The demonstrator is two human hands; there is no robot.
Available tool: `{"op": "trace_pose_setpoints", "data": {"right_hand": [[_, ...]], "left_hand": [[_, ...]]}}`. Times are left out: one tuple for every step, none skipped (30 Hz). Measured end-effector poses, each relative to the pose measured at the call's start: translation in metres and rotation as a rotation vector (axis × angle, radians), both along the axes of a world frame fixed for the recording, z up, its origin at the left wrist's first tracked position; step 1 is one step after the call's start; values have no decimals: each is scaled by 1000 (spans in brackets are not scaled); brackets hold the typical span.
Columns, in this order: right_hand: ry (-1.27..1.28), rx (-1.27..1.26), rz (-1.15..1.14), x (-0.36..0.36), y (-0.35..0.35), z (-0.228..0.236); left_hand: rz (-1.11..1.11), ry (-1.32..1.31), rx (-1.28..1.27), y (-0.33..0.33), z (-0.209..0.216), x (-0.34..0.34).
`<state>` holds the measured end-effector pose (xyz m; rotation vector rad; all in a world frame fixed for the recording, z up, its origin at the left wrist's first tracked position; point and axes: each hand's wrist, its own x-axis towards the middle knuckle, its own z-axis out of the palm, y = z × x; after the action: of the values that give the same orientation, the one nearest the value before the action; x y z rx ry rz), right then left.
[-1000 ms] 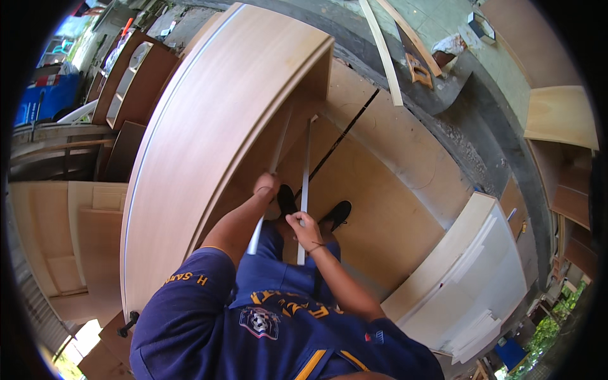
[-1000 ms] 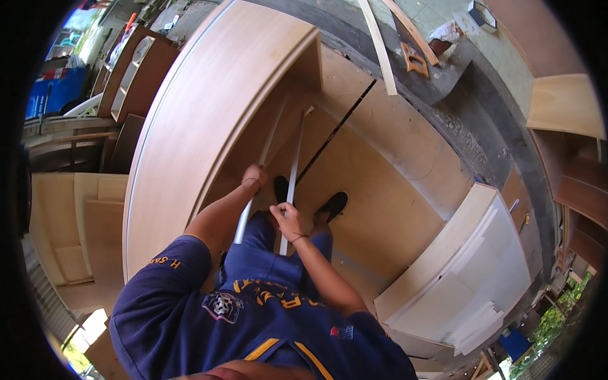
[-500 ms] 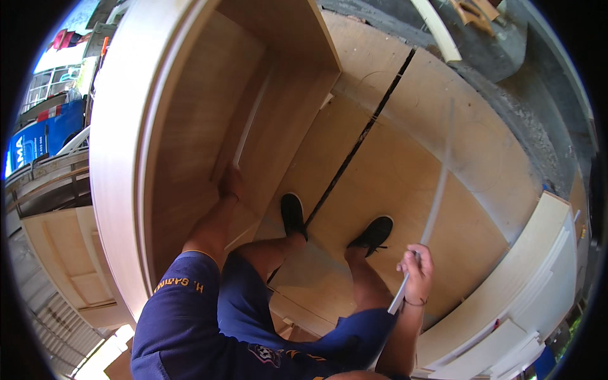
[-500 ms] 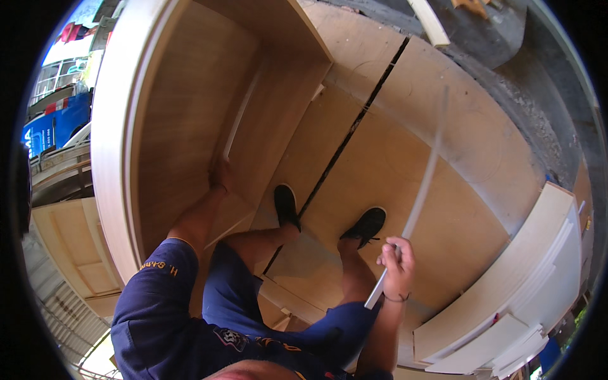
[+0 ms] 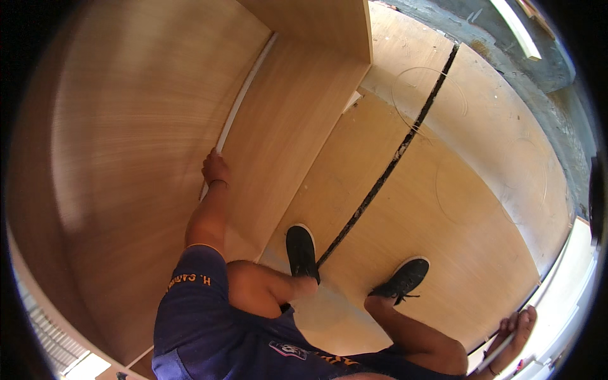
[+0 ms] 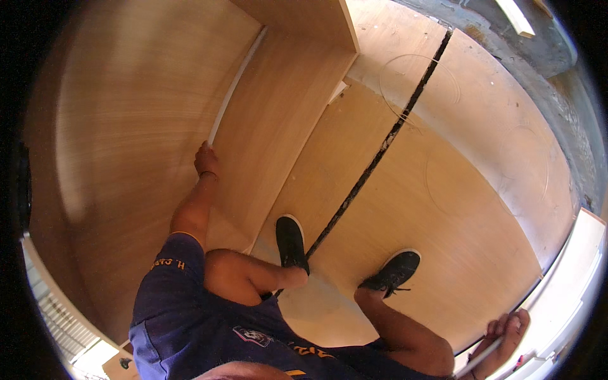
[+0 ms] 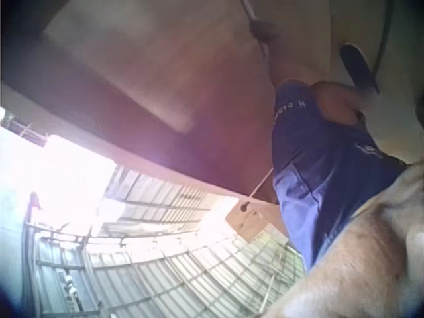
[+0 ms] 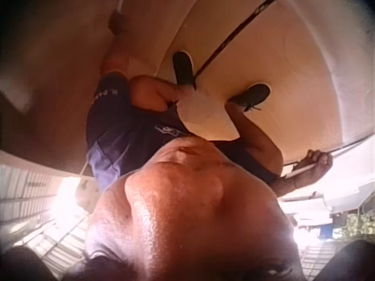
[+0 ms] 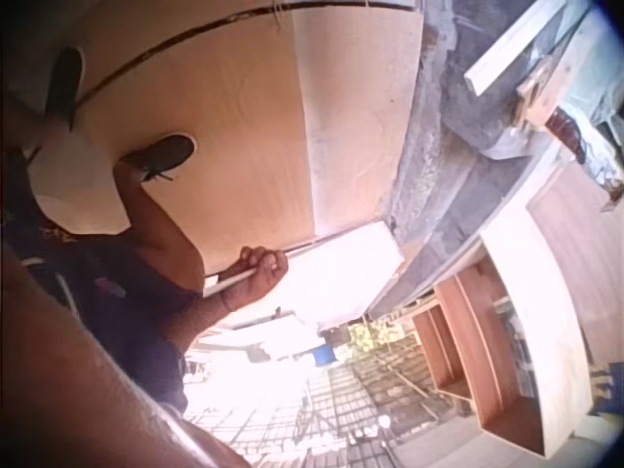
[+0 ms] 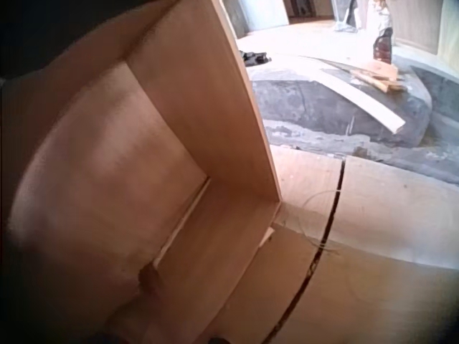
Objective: The person measures strips of white plastic trim against a wooden cabinet and then uses a measuring tape to measure the trim pieces on the floor.
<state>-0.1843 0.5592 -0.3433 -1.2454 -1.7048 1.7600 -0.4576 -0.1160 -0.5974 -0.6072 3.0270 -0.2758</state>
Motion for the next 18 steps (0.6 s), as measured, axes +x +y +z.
{"op": "trace_pose_setpoints", "data": {"right_hand": [[43, -33, 76, -3, -2, 6], [4, 4, 44, -5, -7, 12], [-31, 38, 2, -21, -26, 27], [10, 46, 19, -21, -28, 29], [51, 57, 33, -20, -31, 29], [192, 23, -7, -23, -43, 32], [125, 110, -44, -34, -57, 37], [156, 83, -34, -36, -62, 34], [199, 73, -14, -38, -64, 35], [120, 121, 24, -25, -51, 29], [41, 167, 69, -4, -26, 18], [-48, 241, 94, -3, -28, 21], [-86, 314, -28, 0, -34, 26], [-112, 349, -145, -16, -55, 24], [-139, 375, -242, -30, -71, 19], [-133, 164, -58, 5, -25, 12], [-88, 197, -46, 5, -31, 16], [-43, 230, -32, 5, -36, 19]], "left_hand": [[27, -22, 27, -2, -4, -6], [52, -43, 54, -5, -10, -12], [38, -28, 48, -11, -14, -21], [32, -21, 36, -23, -16, -26], [23, -13, 26, -32, -20, -32], [30, -51, -9, -38, -25, -38], [45, -96, -57, -49, -24, -41], [59, -140, -105, -60, -22, -43], [70, -125, -90, -67, -25, -43], [82, -110, -74, -76, -27, -43], [100, -96, -60, -84, -28, -38], [95, -112, -55, -68, -38, -44], [92, -131, -52, -51, -47, -48], [98, -137, -86, -45, -39, -49], [81, -97, -110, -57, -35, -44], [66, -56, -134, -69, -31, -39], [29, -17, -131, -66, -37, -42], [30, -8, -134, -62, -44, -43]]}}
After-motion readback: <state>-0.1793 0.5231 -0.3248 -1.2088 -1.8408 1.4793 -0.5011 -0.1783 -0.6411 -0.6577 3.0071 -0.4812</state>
